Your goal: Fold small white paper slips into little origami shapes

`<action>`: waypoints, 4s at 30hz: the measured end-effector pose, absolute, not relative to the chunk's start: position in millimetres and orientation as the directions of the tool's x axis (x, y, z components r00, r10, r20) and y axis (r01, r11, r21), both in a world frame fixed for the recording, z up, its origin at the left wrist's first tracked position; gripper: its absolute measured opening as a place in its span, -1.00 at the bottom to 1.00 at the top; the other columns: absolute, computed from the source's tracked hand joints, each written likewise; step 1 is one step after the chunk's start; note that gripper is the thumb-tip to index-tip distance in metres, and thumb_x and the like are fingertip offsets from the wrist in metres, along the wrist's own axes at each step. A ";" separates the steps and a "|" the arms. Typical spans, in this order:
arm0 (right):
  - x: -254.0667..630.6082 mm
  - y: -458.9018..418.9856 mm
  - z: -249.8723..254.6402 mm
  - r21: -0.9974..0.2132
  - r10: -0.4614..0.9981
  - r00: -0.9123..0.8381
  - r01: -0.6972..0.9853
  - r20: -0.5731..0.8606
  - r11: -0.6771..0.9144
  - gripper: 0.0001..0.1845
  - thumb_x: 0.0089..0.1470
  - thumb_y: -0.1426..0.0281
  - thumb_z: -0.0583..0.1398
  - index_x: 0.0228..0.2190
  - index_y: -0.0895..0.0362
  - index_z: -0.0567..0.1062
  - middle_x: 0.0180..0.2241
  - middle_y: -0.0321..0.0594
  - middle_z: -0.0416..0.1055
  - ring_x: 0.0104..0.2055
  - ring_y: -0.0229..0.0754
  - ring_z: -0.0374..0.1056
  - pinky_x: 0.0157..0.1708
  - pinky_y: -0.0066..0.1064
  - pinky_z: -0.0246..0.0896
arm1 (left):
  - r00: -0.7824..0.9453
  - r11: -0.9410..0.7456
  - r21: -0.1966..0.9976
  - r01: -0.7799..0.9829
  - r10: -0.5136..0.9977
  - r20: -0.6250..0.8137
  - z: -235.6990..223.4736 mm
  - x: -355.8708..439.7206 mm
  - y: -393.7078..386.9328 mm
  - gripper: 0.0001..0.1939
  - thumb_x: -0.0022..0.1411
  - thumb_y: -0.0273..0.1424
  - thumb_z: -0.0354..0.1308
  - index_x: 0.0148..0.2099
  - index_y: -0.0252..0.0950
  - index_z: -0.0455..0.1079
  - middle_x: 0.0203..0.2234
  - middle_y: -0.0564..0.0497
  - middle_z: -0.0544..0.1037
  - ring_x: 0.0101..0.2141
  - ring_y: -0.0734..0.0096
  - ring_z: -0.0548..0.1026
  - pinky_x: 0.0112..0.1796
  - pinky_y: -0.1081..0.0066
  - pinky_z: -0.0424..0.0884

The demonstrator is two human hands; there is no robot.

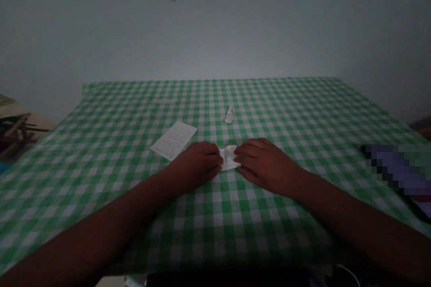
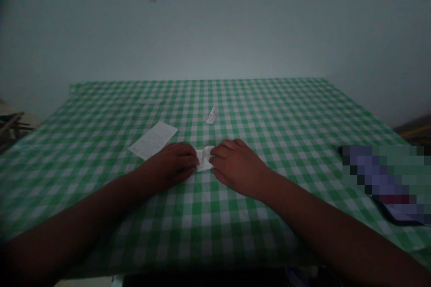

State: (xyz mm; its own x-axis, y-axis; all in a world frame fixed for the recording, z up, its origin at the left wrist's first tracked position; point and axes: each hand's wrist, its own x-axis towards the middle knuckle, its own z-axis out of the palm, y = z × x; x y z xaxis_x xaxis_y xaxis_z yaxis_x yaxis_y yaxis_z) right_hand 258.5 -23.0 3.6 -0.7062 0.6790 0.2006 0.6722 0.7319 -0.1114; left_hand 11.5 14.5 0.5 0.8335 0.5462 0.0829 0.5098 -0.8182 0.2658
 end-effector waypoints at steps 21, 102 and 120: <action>263.6 -18.0 2.6 -0.177 0.630 -0.756 0.605 0.178 0.776 -0.68 0.21 0.36 0.18 0.00 0.11 0.52 0.07 -0.15 0.45 0.19 0.09 0.14 0.11 0.03 0.11 | 0.865 -0.859 0.273 0.433 0.481 0.142 -8.4 6.4 20.6 -0.80 0.36 -0.44 0.09 -0.03 -0.20 0.49 -0.11 -0.02 0.50 -0.07 0.27 0.41 0.01 0.20 0.26; 243.1 -30.4 -2.0 -0.045 0.802 -0.596 0.801 0.042 0.597 -0.29 0.24 -0.04 0.06 0.25 0.10 0.26 0.32 0.00 0.12 0.28 0.32 0.02 0.08 0.23 0.09 | 0.738 -0.727 0.274 0.629 0.670 0.082 -2.0 7.2 20.4 -0.72 0.29 -0.42 0.10 0.04 -0.23 0.39 0.02 -0.06 0.47 0.06 0.20 0.42 0.19 -0.08 0.06; 241.8 -28.6 -4.1 -0.054 0.811 -0.582 0.809 0.066 0.585 -0.33 0.26 -0.02 0.04 0.26 0.08 0.26 0.33 0.02 0.10 0.27 0.33 0.01 0.05 0.20 0.12 | 0.737 -0.731 0.265 0.629 0.669 0.094 -5.2 7.2 23.7 -0.72 0.30 -0.41 0.05 0.05 -0.22 0.36 0.05 -0.08 0.45 0.09 0.18 0.40 0.19 -0.06 0.06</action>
State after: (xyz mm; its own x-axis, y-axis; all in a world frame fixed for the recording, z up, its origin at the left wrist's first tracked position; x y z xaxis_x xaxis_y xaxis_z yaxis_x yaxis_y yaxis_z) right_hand 241.8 -28.6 -4.1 -0.5820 0.8105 0.0658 0.8090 0.5853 -0.0538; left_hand 7.2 23.7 -5.2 0.7374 0.6689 0.0942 0.6290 -0.7308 0.2653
